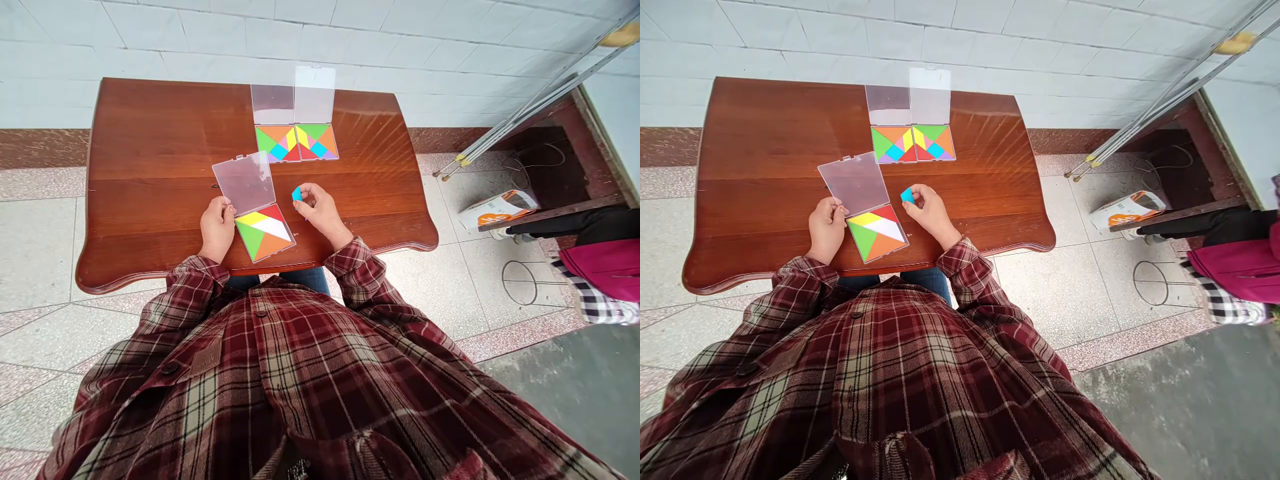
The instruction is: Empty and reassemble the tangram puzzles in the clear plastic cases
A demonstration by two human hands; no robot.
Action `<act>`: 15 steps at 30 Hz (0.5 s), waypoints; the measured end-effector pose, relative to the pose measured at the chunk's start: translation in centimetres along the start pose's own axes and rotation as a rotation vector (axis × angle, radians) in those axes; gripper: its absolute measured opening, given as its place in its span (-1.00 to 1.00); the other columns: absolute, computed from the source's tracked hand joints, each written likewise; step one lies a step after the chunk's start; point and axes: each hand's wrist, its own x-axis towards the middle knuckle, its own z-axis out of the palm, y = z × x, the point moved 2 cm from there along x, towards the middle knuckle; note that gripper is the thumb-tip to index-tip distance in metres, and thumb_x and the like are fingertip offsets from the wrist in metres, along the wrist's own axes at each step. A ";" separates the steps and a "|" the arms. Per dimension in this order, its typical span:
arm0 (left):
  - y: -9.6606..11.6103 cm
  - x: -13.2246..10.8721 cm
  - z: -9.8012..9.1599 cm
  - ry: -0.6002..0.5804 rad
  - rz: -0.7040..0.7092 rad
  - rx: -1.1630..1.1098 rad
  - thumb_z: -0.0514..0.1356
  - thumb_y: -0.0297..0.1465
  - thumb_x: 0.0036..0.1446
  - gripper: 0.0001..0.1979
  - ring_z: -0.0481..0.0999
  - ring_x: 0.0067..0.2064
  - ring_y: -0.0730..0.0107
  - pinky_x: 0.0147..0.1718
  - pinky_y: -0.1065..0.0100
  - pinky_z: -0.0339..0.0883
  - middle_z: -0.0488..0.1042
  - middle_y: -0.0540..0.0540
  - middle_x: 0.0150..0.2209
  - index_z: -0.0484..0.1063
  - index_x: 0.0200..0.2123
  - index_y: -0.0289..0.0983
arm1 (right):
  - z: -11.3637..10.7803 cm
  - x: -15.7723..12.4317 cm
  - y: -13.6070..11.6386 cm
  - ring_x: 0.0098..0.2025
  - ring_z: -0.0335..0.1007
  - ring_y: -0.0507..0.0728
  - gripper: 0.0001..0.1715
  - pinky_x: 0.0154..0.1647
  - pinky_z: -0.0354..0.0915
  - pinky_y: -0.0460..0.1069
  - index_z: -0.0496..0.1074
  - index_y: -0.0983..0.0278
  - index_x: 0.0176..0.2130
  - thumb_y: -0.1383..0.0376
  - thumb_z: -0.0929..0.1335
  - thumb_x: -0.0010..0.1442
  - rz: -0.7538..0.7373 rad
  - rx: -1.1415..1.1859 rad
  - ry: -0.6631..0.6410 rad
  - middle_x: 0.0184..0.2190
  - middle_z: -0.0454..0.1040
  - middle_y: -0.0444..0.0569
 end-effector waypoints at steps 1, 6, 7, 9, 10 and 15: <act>0.0 0.0 0.0 0.001 0.000 0.001 0.06 -0.37 0.22 -0.85 0.52 -0.30 0.43 -0.21 0.36 0.38 0.54 -0.05 -0.27 0.33 -0.15 -0.24 | 0.0 -0.3 -0.6 -0.26 0.30 0.06 -0.69 -0.18 0.30 -0.02 0.41 0.27 -0.13 0.15 0.37 0.15 -0.036 -0.021 -0.029 -0.22 0.43 -0.06; 0.0 0.0 0.0 0.005 -0.002 0.002 0.07 -0.39 0.22 -0.86 0.52 -0.32 0.44 -0.22 0.37 0.38 0.53 -0.04 -0.29 0.32 -0.15 -0.23 | 1.1 -2.3 -3.4 -0.12 0.37 0.16 -0.64 -0.10 0.29 0.03 0.41 0.29 -0.06 0.31 0.39 0.10 -0.114 -0.312 -0.273 -0.14 0.45 0.02; 0.0 0.0 0.0 0.004 -0.003 0.000 0.07 -0.39 0.22 -0.86 0.52 -0.32 0.44 -0.22 0.36 0.38 0.53 -0.04 -0.29 0.32 -0.15 -0.23 | 1.4 -2.6 -3.9 -0.09 0.38 0.18 -0.61 -0.10 0.29 0.03 0.40 0.30 -0.03 0.32 0.39 0.12 -0.104 -0.386 -0.316 -0.11 0.46 0.05; 0.1 0.0 0.0 0.003 -0.002 -0.003 0.07 -0.40 0.21 -0.87 0.51 -0.33 0.44 -0.22 0.37 0.38 0.53 -0.03 -0.30 0.32 -0.16 -0.23 | 2.1 -3.0 -4.5 -0.04 0.39 0.22 -0.57 -0.11 0.30 0.04 0.37 0.33 0.05 0.33 0.36 0.17 -0.082 -0.515 -0.382 -0.03 0.44 0.11; 0.1 0.0 0.0 0.003 -0.001 -0.005 0.07 -0.41 0.21 -0.87 0.51 -0.33 0.44 -0.22 0.37 0.38 0.52 -0.03 -0.30 0.32 -0.16 -0.23 | 2.4 -3.0 -4.7 -0.02 0.40 0.24 -0.56 -0.12 0.30 0.04 0.36 0.34 0.08 0.33 0.34 0.20 -0.075 -0.567 -0.405 0.01 0.43 0.14; 0.2 0.0 0.1 0.003 0.010 -0.010 0.07 -0.41 0.21 -0.87 0.50 -0.33 0.45 -0.21 0.37 0.37 0.52 -0.03 -0.30 0.32 -0.16 -0.23 | 3.1 -3.0 -5.5 0.00 0.42 0.27 -0.58 -0.15 0.32 0.04 0.35 0.35 0.11 0.29 0.31 0.28 -0.070 -0.710 -0.446 0.06 0.40 0.18</act>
